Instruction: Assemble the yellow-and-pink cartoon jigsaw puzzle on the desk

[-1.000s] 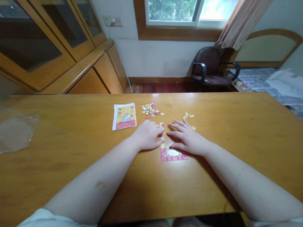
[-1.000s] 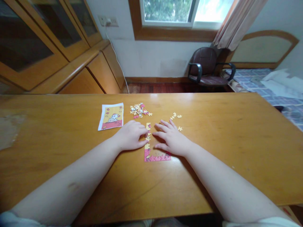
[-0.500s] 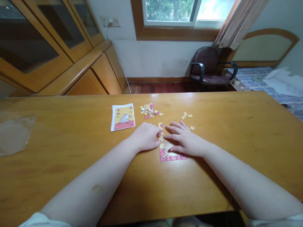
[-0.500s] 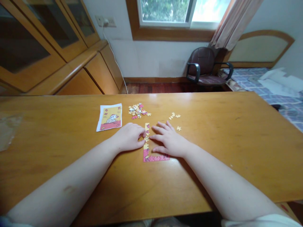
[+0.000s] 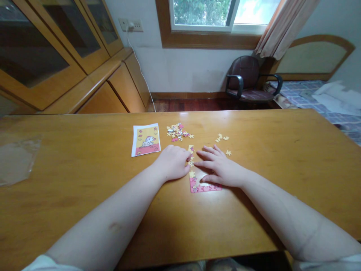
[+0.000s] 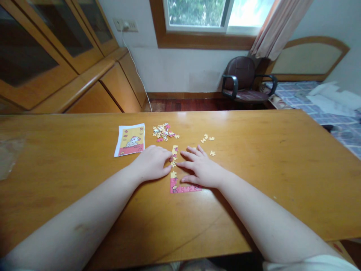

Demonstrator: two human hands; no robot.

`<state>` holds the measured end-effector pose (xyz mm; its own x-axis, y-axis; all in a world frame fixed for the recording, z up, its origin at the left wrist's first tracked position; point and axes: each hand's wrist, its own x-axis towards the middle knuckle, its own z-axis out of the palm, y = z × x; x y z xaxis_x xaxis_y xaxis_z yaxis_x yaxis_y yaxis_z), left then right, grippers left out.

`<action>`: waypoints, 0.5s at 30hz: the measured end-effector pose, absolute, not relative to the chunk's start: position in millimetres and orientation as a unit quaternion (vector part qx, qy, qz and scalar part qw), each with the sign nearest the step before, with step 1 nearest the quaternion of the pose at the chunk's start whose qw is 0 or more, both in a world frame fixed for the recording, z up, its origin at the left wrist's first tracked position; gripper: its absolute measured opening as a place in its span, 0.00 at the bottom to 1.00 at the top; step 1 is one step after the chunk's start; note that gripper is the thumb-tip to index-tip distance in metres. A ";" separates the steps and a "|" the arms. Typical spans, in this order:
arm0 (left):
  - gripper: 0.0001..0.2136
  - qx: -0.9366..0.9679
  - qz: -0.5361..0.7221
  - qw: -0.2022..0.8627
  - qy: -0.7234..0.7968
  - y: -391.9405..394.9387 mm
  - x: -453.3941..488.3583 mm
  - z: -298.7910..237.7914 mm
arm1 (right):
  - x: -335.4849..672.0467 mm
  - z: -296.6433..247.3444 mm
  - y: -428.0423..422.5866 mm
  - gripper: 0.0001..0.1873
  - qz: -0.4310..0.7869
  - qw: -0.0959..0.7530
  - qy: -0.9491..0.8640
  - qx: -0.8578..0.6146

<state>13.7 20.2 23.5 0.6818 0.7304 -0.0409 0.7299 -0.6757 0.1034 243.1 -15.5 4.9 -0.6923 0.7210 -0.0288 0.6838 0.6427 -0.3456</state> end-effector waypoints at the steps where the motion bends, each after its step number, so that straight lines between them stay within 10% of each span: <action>1: 0.08 0.916 0.000 0.056 0.397 20.2 13.9 23.8 | 243.2 4.7 -15.6 0.33 0.168 0.058 -0.904 -0.388; 15: 0.08 0.887 -0.036 0.128 0.443 20.4 14.4 24.0 | 242.7 4.4 -15.1 0.35 0.172 0.050 -0.905 -0.385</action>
